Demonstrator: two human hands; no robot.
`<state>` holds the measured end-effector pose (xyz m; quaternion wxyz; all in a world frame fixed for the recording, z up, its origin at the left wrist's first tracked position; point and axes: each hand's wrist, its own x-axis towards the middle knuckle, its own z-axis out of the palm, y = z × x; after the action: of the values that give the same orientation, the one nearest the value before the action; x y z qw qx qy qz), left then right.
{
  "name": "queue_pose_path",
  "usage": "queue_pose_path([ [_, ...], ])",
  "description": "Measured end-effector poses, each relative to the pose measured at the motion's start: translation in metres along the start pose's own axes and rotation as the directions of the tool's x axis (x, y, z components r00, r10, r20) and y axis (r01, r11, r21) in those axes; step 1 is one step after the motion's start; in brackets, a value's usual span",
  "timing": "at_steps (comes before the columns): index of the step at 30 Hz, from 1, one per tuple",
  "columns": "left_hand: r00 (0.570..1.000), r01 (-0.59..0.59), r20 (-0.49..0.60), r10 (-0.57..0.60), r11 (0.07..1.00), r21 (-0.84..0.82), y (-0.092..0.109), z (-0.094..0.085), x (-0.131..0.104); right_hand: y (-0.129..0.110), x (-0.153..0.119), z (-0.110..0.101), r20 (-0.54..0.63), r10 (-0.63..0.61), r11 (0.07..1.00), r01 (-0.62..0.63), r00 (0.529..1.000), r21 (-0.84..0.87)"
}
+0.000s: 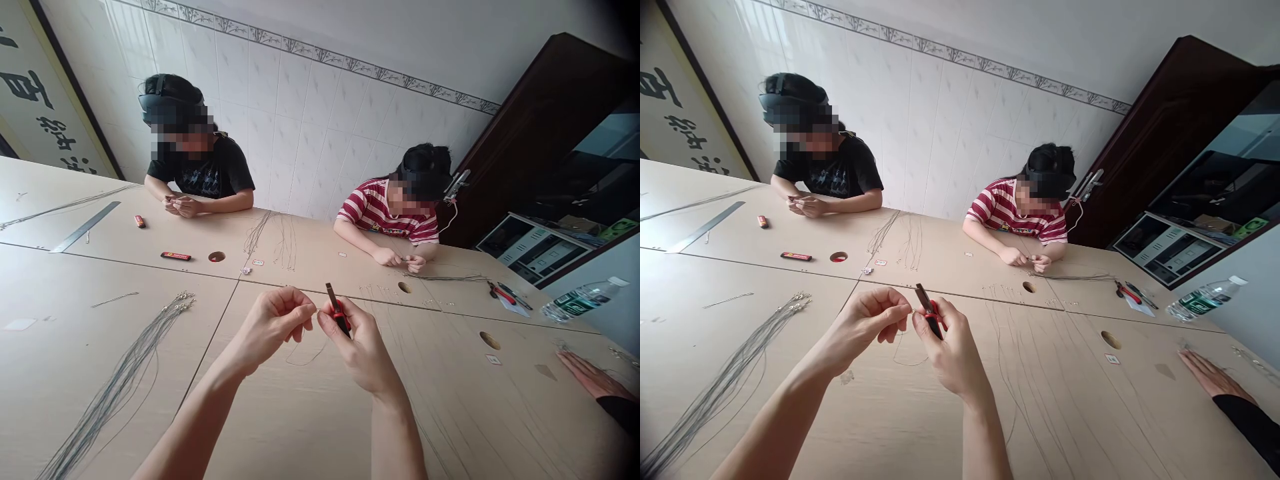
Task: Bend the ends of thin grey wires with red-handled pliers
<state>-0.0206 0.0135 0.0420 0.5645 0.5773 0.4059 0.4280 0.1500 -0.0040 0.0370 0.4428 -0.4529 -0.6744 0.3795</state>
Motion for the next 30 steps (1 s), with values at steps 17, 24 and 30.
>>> queue_pose_path([
  [17, 1.0, -0.006, 0.026, 0.007, 1.0, -0.01, 0.002, -0.0025, -0.0019, -0.0006, -0.0012, 0.0007, -0.005, -0.044, 0.999, 0.044, 0.999, -0.013],
  [24, 0.999, 0.005, 0.048, -0.002, 0.999, -0.052, 0.0014, -0.0024, -0.0007, -0.0013, -0.0023, 0.0003, -0.007, -0.045, 0.998, 0.045, 0.999, -0.033],
  [30, 0.999, 0.008, 0.052, -0.005, 0.999, -0.052, 0.001, -0.0028, -0.0014, -0.0033, -0.0016, 0.0014, -0.003, -0.049, 0.998, 0.049, 0.999, -0.028],
])
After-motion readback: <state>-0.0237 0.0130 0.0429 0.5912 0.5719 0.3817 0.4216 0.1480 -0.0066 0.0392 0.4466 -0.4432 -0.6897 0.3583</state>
